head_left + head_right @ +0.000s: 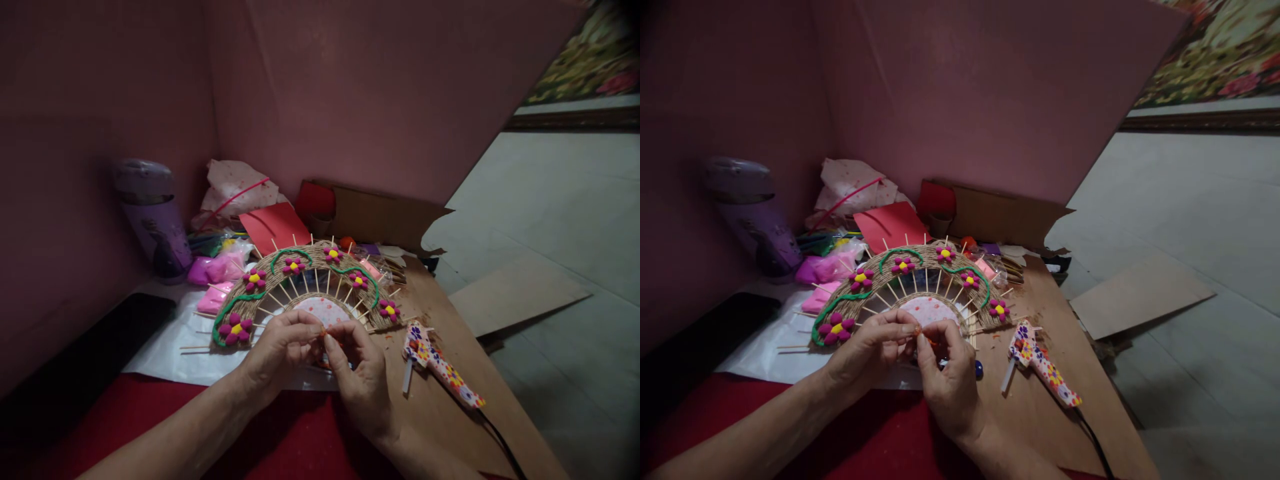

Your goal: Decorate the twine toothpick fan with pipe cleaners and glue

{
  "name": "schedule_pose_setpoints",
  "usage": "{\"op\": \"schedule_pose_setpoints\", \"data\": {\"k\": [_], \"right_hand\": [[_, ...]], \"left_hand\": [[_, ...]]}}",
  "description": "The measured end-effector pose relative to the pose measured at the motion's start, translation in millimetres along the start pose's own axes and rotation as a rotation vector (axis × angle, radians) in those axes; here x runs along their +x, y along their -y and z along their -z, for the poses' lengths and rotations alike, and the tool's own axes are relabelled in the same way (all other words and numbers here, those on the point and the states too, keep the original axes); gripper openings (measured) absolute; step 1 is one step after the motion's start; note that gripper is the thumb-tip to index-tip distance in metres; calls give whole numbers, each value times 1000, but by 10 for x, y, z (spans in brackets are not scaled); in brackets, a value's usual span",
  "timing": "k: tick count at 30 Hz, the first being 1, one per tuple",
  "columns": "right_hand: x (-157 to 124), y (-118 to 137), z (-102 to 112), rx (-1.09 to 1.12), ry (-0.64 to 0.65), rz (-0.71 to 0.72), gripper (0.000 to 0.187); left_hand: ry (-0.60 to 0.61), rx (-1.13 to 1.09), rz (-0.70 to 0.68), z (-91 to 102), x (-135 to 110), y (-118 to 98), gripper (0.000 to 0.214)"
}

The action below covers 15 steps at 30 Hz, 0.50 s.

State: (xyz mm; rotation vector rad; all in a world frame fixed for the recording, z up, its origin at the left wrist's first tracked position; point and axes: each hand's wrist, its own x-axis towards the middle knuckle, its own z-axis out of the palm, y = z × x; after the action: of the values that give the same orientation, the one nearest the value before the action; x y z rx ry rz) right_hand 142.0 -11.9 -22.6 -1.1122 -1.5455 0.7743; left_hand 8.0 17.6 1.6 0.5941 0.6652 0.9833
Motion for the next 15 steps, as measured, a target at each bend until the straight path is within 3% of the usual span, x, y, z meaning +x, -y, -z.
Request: {"op": "schedule_pose_setpoints", "data": {"k": [15], "right_hand": [[-7, 2, 1, -30, -11, 33, 5]], "left_hand": [[1, 14, -16, 33, 12, 8, 11]]}}
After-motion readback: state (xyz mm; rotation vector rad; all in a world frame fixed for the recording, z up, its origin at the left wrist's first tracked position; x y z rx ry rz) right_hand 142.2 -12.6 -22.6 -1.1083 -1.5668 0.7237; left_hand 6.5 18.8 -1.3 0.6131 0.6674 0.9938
